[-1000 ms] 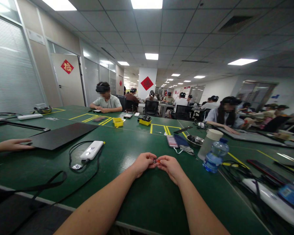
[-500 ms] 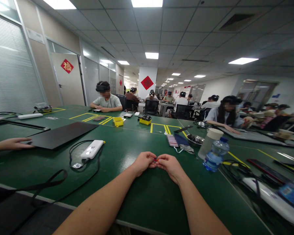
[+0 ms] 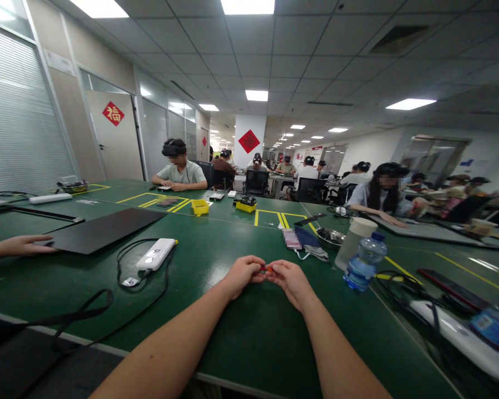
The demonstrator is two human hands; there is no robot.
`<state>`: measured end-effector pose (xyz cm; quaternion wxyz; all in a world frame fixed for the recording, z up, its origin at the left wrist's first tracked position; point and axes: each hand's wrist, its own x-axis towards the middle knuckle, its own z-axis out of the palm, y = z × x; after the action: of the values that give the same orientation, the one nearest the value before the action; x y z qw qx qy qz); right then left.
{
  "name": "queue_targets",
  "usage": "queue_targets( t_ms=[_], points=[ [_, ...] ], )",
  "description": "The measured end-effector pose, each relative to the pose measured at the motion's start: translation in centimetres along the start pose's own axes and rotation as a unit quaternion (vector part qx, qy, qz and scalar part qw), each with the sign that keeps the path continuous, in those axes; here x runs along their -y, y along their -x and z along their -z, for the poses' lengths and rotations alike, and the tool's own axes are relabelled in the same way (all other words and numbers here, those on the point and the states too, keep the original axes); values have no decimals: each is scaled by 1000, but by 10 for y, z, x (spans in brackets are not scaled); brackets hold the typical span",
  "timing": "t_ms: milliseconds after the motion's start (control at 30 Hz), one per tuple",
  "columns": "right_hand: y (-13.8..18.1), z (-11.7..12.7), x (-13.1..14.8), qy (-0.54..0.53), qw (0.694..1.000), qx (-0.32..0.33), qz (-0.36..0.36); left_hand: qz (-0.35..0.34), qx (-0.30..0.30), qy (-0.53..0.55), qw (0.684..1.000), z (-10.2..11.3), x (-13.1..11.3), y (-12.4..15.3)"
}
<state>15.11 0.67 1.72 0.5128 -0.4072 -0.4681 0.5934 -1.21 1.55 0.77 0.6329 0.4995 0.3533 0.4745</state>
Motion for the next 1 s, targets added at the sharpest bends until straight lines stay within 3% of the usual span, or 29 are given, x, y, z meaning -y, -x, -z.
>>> queue_targets(
  t_ms=[267,500,733,1000],
  points=[
    [-1,3,-11,87,995,19,-34,-15,25,-103,994,2,13,-4],
    [0,0,-7,58,998,21,-2,-16,15,-49,999,2,5,-2],
    [2,-2,0,-21,999,28,-7,-21,0,17,1000,-1,-3,1],
    [2,-2,3,-35,999,31,-10,-27,5,29,999,0,-2,1]
  ],
)
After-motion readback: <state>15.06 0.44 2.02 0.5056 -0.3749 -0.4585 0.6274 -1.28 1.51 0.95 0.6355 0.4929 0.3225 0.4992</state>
